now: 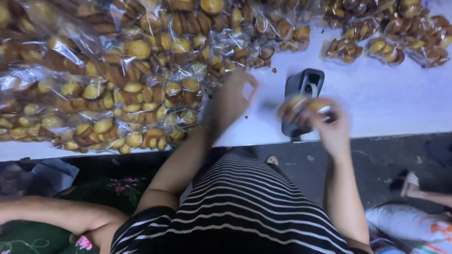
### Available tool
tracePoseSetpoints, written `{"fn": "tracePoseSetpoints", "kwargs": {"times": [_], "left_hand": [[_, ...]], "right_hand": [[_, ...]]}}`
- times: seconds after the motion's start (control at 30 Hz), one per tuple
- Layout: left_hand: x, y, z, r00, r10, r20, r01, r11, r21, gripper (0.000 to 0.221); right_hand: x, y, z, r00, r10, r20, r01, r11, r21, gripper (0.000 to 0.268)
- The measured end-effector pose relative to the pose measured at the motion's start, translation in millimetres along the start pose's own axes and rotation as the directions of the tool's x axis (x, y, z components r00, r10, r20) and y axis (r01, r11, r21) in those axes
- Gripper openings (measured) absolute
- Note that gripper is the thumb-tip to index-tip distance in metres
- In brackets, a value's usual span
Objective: The person is bagging small baked goods by placing them into clear plastic bags and sealing the bags with a tape dispenser.
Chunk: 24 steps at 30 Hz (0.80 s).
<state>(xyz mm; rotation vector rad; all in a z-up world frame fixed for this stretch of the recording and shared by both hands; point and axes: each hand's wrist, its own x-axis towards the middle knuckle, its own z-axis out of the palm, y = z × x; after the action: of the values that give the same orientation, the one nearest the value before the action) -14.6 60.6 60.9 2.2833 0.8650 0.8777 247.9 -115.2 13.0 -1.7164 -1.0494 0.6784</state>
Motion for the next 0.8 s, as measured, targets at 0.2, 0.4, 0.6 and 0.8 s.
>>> {"fn": "tracePoseSetpoints", "kwargs": {"times": [0.2, 0.4, 0.6, 0.8], "left_hand": [[73, -45, -54, 0.878, -0.025, -0.478, 0.247, 0.878, 0.410, 0.052], [82, -27, -55, 0.897, 0.060, -0.439, 0.149, 0.892, 0.427, 0.033], [60, 8, -38, 0.906, 0.086, -0.415, 0.115, 0.892, 0.437, 0.016], [-70, 104, 15, 0.943, -0.280, 0.179, 0.330, 0.851, -0.409, 0.023]], "right_hand": [[45, -111, 39, 0.819, -0.545, -0.178, 0.509, 0.834, -0.213, 0.030], [93, -131, 112, 0.872, -0.458, 0.171, 0.409, 0.876, 0.258, 0.053], [117, -109, 116, 0.824, -0.442, 0.355, 0.144, 0.769, 0.623, 0.056], [-14, -46, 13, 0.367, -0.901, 0.231, 0.919, 0.389, 0.060, 0.019]]}}
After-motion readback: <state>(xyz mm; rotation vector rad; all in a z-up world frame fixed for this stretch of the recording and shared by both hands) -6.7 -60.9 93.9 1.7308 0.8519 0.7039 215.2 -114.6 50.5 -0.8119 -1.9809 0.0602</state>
